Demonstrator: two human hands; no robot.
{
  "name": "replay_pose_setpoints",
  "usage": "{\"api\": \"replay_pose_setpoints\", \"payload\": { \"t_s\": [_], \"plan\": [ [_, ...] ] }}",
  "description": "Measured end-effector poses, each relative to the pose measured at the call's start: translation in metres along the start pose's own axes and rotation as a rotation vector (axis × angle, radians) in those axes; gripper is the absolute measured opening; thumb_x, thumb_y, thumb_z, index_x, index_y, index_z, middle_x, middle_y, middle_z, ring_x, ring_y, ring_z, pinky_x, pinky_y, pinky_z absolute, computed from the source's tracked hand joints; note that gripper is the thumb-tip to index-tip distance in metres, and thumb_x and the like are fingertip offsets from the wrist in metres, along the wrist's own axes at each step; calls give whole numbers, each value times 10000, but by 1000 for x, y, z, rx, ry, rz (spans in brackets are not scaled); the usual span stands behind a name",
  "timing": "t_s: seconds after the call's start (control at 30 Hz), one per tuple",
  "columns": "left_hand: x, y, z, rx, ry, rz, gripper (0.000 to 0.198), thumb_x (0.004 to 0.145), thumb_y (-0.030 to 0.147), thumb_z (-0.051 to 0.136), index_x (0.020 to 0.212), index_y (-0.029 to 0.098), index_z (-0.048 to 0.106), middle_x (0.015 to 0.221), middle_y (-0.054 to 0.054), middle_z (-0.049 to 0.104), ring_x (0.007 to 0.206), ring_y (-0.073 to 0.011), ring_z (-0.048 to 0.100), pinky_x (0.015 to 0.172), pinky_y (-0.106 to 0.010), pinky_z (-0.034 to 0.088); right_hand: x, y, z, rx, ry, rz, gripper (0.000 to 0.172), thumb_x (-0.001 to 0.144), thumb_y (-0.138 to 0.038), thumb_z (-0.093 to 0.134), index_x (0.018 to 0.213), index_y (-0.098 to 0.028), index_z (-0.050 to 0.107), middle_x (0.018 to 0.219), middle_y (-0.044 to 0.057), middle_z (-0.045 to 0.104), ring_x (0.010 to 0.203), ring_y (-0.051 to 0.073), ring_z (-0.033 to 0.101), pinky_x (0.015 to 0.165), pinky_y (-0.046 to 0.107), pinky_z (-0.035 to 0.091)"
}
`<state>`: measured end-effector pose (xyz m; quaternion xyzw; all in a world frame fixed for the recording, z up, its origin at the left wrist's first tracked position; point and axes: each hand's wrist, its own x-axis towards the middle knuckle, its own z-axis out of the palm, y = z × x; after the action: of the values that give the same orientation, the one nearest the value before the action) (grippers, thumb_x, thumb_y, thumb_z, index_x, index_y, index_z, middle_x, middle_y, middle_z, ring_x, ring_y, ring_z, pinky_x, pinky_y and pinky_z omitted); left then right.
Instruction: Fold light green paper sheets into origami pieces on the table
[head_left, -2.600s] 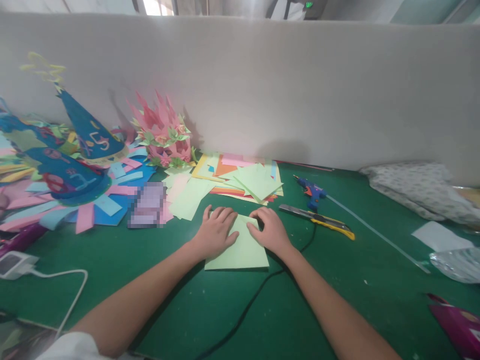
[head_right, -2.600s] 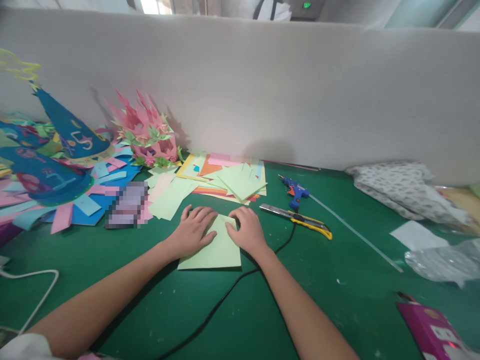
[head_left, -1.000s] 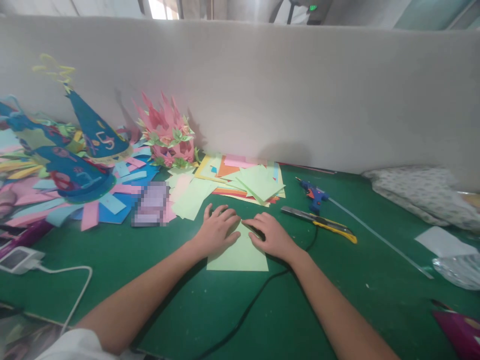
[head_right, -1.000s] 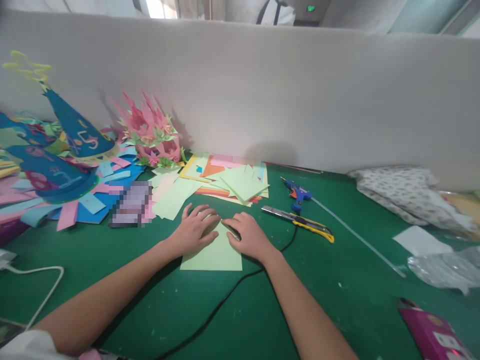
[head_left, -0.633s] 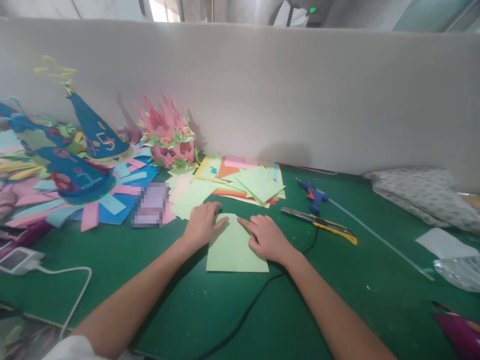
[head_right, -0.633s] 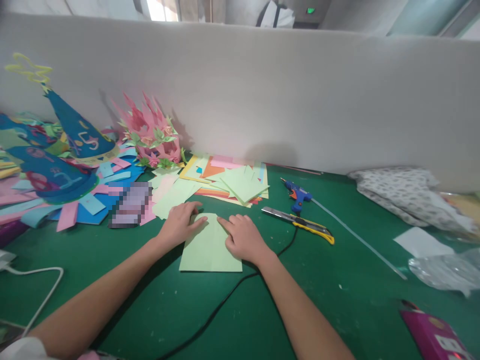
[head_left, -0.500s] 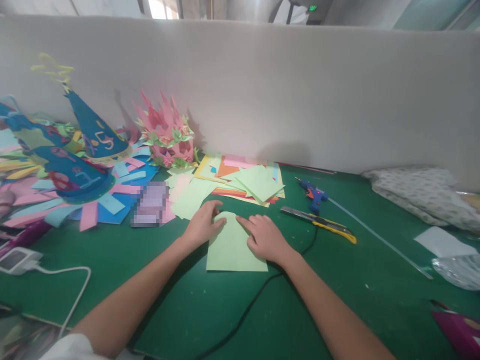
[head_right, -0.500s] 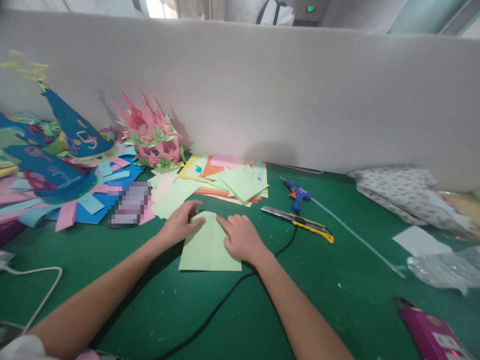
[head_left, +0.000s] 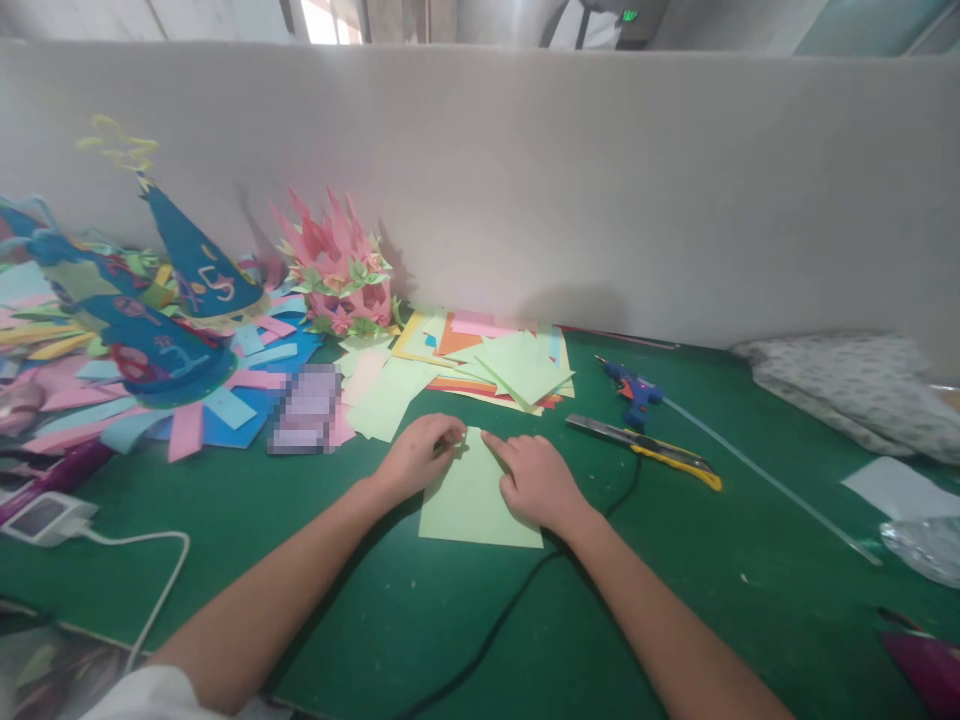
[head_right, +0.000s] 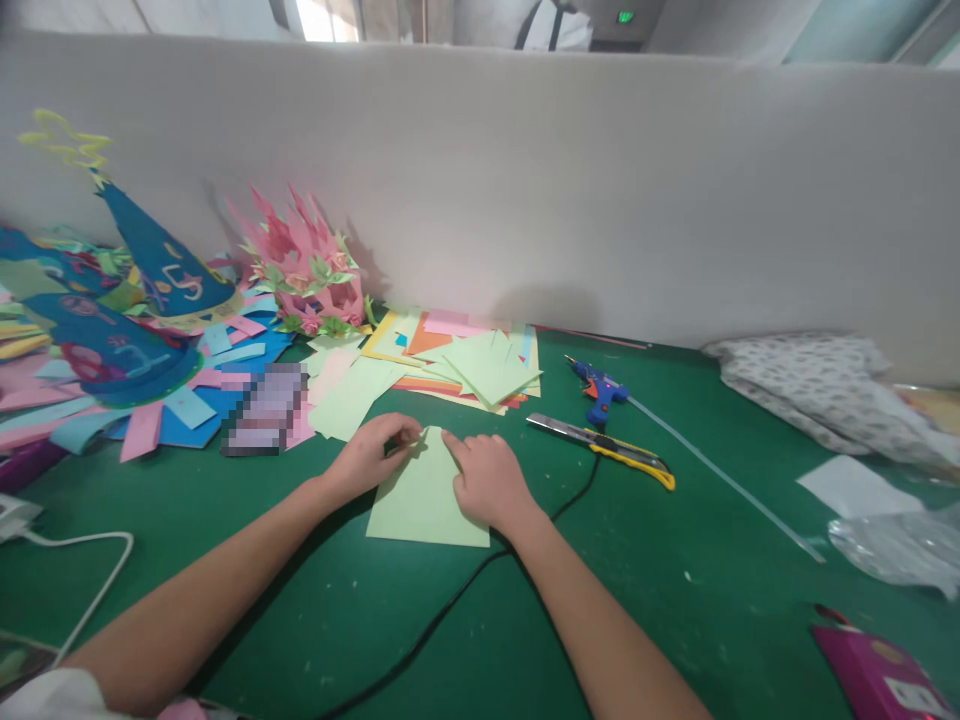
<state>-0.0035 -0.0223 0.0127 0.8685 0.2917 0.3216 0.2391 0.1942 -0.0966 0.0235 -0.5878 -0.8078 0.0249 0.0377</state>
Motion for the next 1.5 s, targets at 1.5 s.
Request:
{"api": "replay_pose_setpoints", "payload": {
  "t_s": [1.5],
  "plan": [
    [1, 1, -2, 156, -252, 376, 211, 910, 246, 495, 957, 143, 674, 985, -99, 674, 973, -186, 579, 878, -337, 472, 0, 7, 5, 36, -5, -46, 603, 785, -144, 398, 1388, -155, 389, 826, 59, 555, 776, 200, 445, 713, 321, 299]
  ]
}}
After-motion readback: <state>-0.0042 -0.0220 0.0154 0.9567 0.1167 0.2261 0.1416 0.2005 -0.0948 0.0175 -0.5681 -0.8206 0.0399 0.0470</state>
